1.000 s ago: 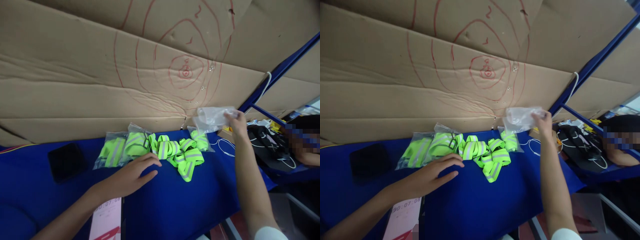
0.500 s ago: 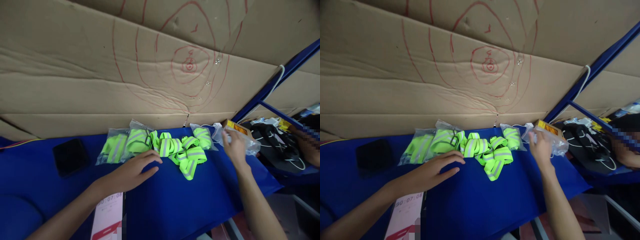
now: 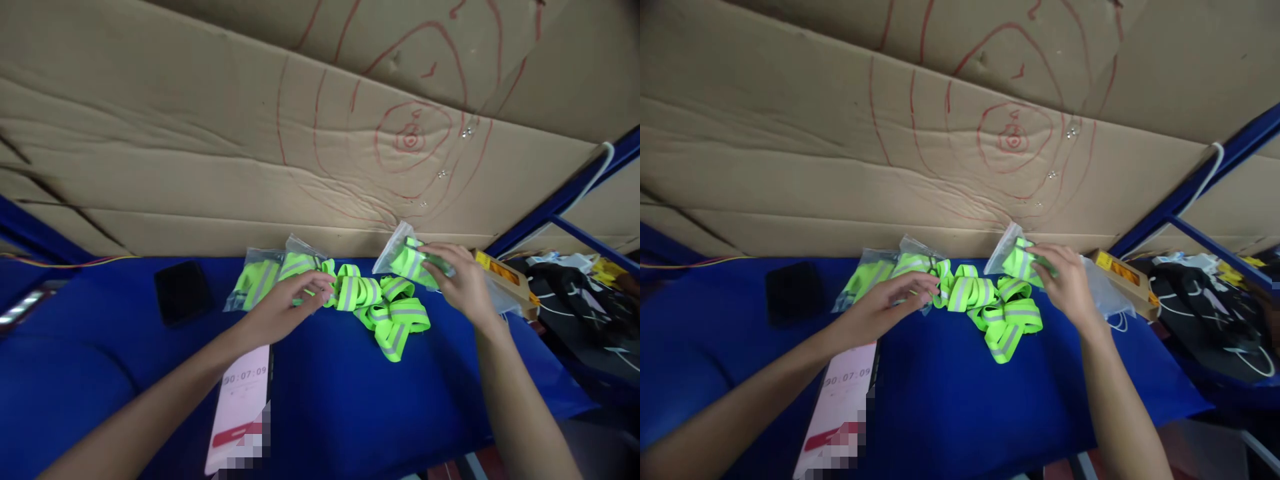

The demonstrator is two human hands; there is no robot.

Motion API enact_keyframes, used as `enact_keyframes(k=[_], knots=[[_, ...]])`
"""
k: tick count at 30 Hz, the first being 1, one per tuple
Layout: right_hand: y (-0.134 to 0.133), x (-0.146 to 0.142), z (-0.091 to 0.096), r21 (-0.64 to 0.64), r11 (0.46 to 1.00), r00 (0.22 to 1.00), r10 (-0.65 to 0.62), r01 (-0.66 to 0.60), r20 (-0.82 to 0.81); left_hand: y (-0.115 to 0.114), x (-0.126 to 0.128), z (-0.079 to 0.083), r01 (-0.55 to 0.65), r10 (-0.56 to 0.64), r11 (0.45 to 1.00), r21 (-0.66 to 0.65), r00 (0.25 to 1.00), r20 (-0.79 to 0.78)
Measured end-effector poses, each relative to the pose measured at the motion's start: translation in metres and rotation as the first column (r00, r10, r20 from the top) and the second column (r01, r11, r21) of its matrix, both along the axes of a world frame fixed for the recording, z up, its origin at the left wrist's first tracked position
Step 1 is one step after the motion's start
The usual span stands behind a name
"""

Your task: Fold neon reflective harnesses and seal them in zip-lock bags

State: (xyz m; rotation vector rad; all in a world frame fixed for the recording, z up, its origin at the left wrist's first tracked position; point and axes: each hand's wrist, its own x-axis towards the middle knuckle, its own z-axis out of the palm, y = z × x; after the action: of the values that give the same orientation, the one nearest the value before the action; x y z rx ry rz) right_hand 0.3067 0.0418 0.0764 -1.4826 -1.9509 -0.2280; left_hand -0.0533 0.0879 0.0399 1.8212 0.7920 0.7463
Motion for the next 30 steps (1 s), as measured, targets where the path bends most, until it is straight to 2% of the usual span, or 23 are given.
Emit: enact_keyframes(k=[2, 5, 7, 9, 13, 15, 18, 20, 25, 30], knots=[[-0.005, -0.026, 0.017, -0.009, 0.986, 0.986, 0.164, -0.164, -0.021, 0.001, 0.001, 0.000, -0.011, 0.016, 0.997, -0.075, 0.998, 0.065], [0.000, -0.062, 0.029, -0.121, 0.909, 0.917, 0.392, -0.398, -0.069, -0.002, 0.001, 0.006, 0.005, 0.016, 0.986, -0.167, 0.992, 0.124], [0.008, -0.081, 0.031, -0.174, 0.852, 0.870, 0.485, -0.493, -0.087, -0.004, 0.001, 0.011, -0.010, 0.038, 0.982, -0.188, 0.988, 0.149], [0.014, -0.095, 0.033, -0.196, 0.828, 0.850, 0.519, -0.526, -0.090, -0.005, 0.000, 0.015, -0.040, 0.077, 0.979, -0.202, 0.980, 0.181], [0.008, -0.120, 0.041, -0.168, 0.883, 0.897, 0.420, -0.439, -0.137, -0.002, 0.000, 0.013, -0.096, 0.151, 0.964, -0.249, 0.966, 0.211], [-0.003, -0.135, 0.042, -0.230, 0.891, 0.913, 0.344, -0.391, -0.219, -0.004, 0.003, 0.008, -0.102, 0.153, 0.965, -0.241, 0.968, 0.200], [-0.015, -0.154, 0.034, -0.422, 0.840, 0.933, 0.248, -0.341, -0.261, -0.010, 0.007, 0.001, -0.070, 0.108, 0.978, -0.198, 0.977, 0.184], [-0.015, -0.162, 0.026, -0.484, 0.820, 0.948, 0.218, -0.307, -0.232, -0.015, 0.008, -0.001, -0.030, 0.057, 0.987, -0.156, 0.984, 0.170], [-0.008, -0.161, 0.017, -0.501, 0.802, 0.945, 0.243, -0.324, -0.221, -0.018, 0.007, 0.005, 0.061, -0.042, 0.986, -0.154, 0.992, 0.123], [-0.008, -0.158, 0.022, -0.448, 0.803, 0.903, 0.244, -0.393, -0.355, -0.014, 0.003, 0.009, 0.089, -0.075, 0.987, -0.134, 0.992, 0.106]])
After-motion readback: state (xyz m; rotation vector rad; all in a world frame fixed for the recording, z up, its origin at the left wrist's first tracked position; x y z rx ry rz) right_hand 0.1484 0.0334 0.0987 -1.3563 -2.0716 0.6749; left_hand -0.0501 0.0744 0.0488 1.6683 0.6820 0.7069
